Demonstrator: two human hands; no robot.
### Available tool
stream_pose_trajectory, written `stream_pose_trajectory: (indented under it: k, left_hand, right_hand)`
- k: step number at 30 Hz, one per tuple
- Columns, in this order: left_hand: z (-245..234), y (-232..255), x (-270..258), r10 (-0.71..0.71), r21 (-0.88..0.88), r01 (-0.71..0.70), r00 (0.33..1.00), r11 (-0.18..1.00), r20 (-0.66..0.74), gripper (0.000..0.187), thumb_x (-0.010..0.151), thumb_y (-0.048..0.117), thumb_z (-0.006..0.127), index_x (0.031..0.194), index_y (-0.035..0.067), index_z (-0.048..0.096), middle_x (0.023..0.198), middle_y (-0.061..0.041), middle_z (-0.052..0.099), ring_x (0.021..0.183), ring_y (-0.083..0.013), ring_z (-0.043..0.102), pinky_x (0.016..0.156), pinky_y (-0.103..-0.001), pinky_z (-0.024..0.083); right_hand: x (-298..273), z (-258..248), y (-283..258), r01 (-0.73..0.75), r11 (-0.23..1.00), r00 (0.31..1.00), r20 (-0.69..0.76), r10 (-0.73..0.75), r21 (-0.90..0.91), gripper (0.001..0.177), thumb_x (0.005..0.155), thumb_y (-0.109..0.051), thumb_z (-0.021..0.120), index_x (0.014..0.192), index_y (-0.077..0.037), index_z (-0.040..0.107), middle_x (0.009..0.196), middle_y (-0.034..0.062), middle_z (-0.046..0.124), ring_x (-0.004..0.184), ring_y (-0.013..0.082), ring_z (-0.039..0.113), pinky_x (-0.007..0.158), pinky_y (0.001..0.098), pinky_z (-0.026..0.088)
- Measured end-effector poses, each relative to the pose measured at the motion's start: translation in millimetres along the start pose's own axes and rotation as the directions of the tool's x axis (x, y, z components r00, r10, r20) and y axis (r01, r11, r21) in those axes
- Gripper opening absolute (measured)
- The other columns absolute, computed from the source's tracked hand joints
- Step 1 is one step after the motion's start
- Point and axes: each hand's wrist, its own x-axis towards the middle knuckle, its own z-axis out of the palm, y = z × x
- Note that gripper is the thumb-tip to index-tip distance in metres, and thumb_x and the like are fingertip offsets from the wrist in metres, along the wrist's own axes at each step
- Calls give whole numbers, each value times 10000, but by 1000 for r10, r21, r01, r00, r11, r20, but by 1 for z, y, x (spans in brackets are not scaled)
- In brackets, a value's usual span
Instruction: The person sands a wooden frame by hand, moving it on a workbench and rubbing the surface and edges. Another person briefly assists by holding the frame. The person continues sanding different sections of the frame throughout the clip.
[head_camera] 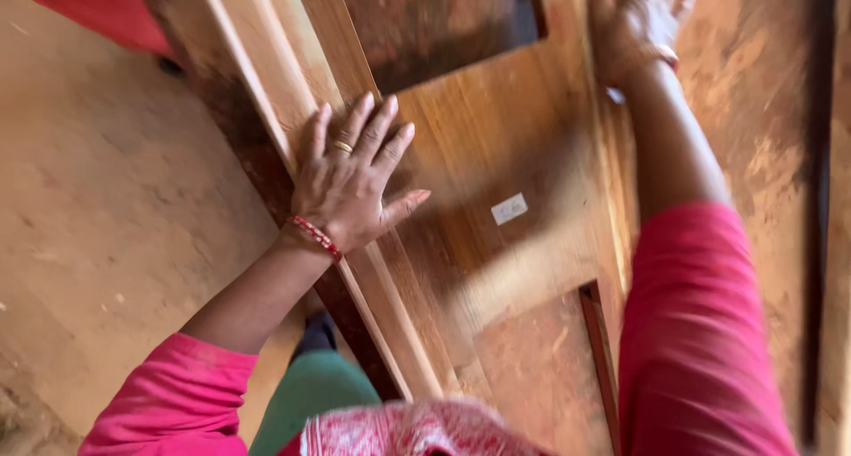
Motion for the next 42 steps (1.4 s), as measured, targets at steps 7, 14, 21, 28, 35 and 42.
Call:
stream_pose_trajectory:
  k: [7, 14, 21, 28, 35, 42]
  left_hand:
    - [-15, -1, 9, 14, -25, -13, 1000, 1000, 11, 770, 931, 685, 540, 1497, 163, 530, 1633, -118, 370, 1503, -314, 300, 1211, -611, 139]
    - [-8, -9, 4, 17, -41, -17, 1000, 999, 11, 789, 915, 660, 558, 1508, 141, 530, 1640, -136, 364, 1527, -323, 285, 1226, -603, 153]
    - [-9, -1, 3, 18, 7, -17, 1000, 1000, -23, 805, 878, 657, 606, 1468, 114, 537, 1611, -152, 369, 1496, -337, 289, 1182, -627, 158]
    - [-17, -4, 10, 28, -34, -29, 999, 999, -32, 740, 919, 607, 612, 1483, 132, 548, 1629, -141, 390, 1520, -323, 314, 1228, -583, 177]
    - [7, -12, -3, 50, 0, -50, 999, 999, -8, 782, 953, 677, 546, 1507, 126, 545, 1634, -164, 394, 1518, -340, 318, 1233, -565, 184]
    - [4, -10, 5, 54, -6, -54, 999, 999, -6, 734, 1037, 685, 450, 1523, 142, 544, 1664, -144, 405, 1539, -316, 333, 1254, -589, 161]
  right_hand:
    - [-165, 6, 76, 66, 990, 995, -81, -56, 126, 790, 1033, -493, 525, 1630, -48, 262, 1641, 191, 374, 1545, 319, 311, 1256, 582, 75]
    - [-210, 31, 117, 198, 979, 961, -187, -203, -46, 709, 1088, -332, 558, 1625, 36, 278, 1646, 267, 394, 1547, 399, 342, 1258, 633, 107]
    - [26, -1, -10, -24, 1000, 998, 64, 24, 7, 618, 1169, -482, 390, 1566, -10, 353, 1626, 231, 410, 1591, 360, 306, 1333, 597, 92]
    - [-178, -27, 52, 145, 983, 988, -66, -138, 109, 788, 1032, -452, 528, 1622, -13, 242, 1629, 254, 353, 1531, 372, 290, 1236, 574, 54]
    - [-187, 23, 104, 176, 982, 971, -174, -162, 66, 701, 1137, -370, 516, 1654, 25, 257, 1625, 272, 419, 1547, 397, 352, 1265, 622, 89]
    - [-83, -8, 19, -89, 996, 995, 45, 89, -13, 560, 1119, -537, 433, 1495, -125, 473, 1521, 157, 542, 1501, 327, 389, 1280, 562, 101]
